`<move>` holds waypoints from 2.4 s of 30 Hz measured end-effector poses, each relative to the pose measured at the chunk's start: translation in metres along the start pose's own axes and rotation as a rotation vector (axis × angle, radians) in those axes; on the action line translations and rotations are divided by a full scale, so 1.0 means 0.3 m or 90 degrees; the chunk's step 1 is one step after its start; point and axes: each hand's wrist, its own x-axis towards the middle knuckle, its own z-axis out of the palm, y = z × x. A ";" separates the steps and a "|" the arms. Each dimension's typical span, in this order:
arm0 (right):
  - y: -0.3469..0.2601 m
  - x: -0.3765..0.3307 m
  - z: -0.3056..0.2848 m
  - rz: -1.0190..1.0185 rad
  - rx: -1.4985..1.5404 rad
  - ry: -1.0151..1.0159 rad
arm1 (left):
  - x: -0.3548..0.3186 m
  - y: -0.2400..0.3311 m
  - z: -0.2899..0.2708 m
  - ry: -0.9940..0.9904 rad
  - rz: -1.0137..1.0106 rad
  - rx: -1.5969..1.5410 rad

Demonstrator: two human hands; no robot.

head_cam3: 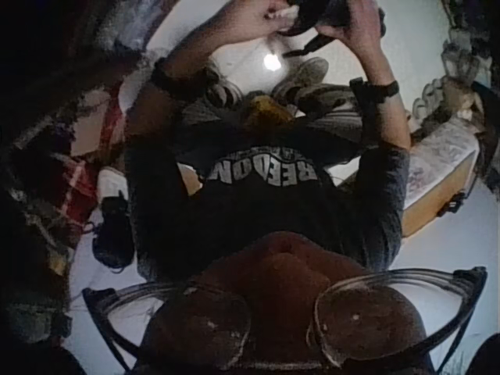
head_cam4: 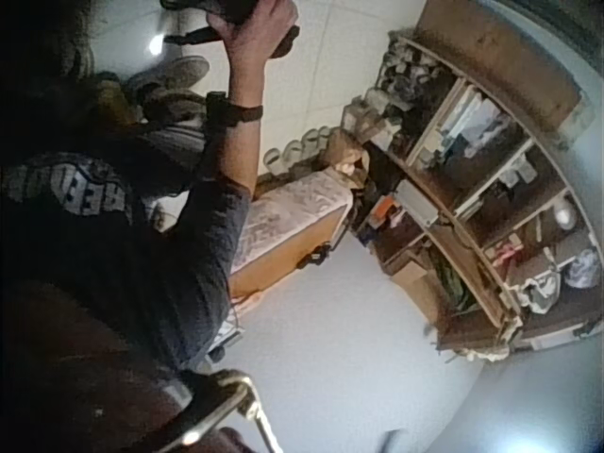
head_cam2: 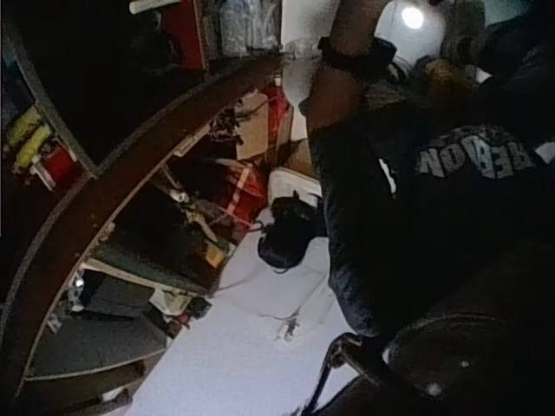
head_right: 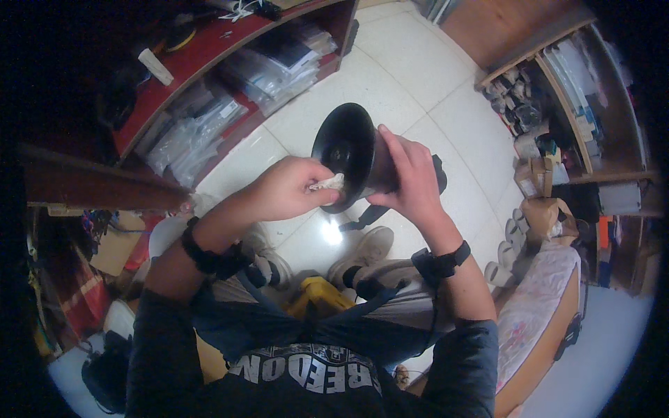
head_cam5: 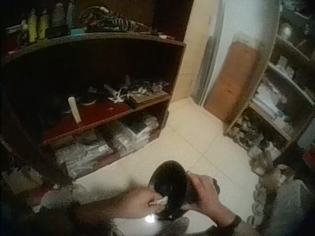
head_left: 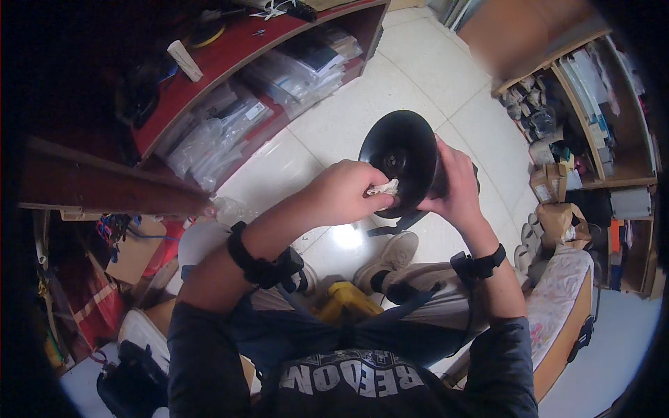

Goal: The person sits on the floor and uses a tissue to wipe the exterior and interior surfaces of a black megaphone. They clean the handle, the bell, and the control panel area, then place the megaphone back on the floor.

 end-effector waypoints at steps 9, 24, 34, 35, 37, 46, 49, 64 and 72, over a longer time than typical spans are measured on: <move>0.066 -0.015 0.021 0.028 0.024 0.067 | 0.026 0.049 -0.076 0.108 -0.010 -0.530; 0.014 -0.002 -0.013 -0.070 -0.106 0.099 | 0.027 -0.028 -0.025 0.159 0.139 0.468; 0.004 0.000 -0.010 0.004 -0.148 0.010 | 0.013 -0.001 0.003 -0.013 0.009 0.015; 0.007 0.000 -0.007 0.012 -0.142 0.003 | 0.012 0.003 0.002 -0.064 -0.055 -0.118; 0.007 0.008 0.005 0.019 -0.139 0.034 | 0.013 -0.021 0.024 -0.040 -0.045 -0.294; 0.043 0.000 0.012 0.083 -0.014 0.124 | 0.042 -0.062 -0.053 0.171 0.007 -0.451; 0.022 0.012 0.013 0.092 0.029 0.139 | 0.034 -0.073 -0.039 0.284 0.042 -0.340; 0.016 0.004 0.036 0.118 -0.032 0.122 | 0.019 -0.032 -0.022 0.272 0.008 0.123; 0.028 -0.006 0.049 0.137 -0.097 0.102 | 0.014 0.025 0.029 0.161 -0.034 -0.256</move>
